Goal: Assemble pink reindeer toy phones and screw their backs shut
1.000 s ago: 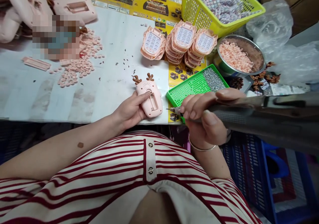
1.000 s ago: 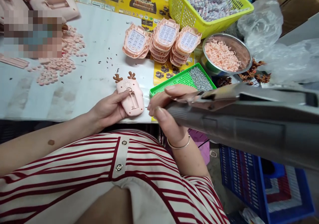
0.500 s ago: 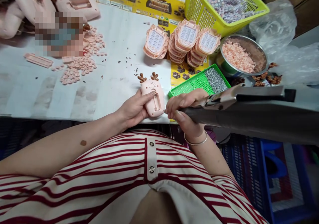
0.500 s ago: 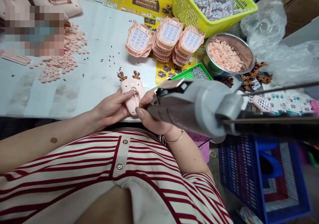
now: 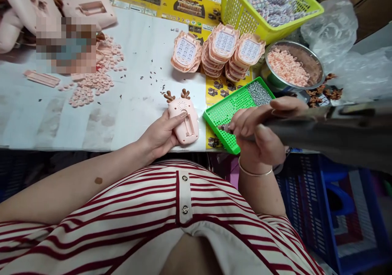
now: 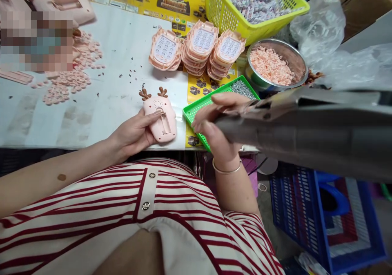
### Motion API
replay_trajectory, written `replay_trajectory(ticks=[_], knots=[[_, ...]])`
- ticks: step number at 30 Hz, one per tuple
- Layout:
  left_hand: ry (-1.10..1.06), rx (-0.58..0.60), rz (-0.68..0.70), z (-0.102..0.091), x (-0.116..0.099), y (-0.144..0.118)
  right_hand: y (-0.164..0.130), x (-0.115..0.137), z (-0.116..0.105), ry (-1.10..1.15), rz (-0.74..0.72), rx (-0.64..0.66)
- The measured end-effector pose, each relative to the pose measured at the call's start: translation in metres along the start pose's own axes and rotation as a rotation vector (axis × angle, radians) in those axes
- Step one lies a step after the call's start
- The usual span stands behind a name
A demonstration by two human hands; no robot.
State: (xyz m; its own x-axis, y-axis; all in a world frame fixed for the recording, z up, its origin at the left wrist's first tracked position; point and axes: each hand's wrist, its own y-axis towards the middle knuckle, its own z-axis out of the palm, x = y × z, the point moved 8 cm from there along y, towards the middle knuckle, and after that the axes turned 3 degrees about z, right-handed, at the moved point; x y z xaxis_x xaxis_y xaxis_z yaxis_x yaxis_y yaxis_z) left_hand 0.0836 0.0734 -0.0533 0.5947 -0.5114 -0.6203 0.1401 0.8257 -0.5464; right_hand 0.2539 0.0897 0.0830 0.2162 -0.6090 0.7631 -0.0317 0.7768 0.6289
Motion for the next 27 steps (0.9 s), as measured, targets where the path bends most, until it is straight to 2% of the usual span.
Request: replay_trajectory(ticks=[3, 5, 12, 21, 24, 27], knots=[[0.005, 0.001, 0.004, -0.001, 0.001, 0.001, 0.006, -0.013, -0.03, -0.191, 0.002, -0.143], [0.005, 0.007, 0.007, 0.0, 0.001, 0.001, 0.004, -0.022, -0.04, -0.284, 0.018, -0.17], [0.007, -0.003, -0.009, 0.0, 0.0, 0.0, -0.004, -0.036, -0.039, -0.391, 0.112, -0.112], [-0.025, -0.001, -0.008, -0.004, 0.002, 0.003, -0.008, -0.046, -0.042, -0.426, 0.238, -0.078], [-0.022, -0.001, -0.002, -0.004, 0.002, 0.003, -0.009, -0.046, -0.044, -0.455, 0.213, -0.109], [-0.014, -0.007, 0.008, -0.004, 0.001, 0.003, -0.006, -0.039, -0.04, -0.347, 0.131, -0.114]])
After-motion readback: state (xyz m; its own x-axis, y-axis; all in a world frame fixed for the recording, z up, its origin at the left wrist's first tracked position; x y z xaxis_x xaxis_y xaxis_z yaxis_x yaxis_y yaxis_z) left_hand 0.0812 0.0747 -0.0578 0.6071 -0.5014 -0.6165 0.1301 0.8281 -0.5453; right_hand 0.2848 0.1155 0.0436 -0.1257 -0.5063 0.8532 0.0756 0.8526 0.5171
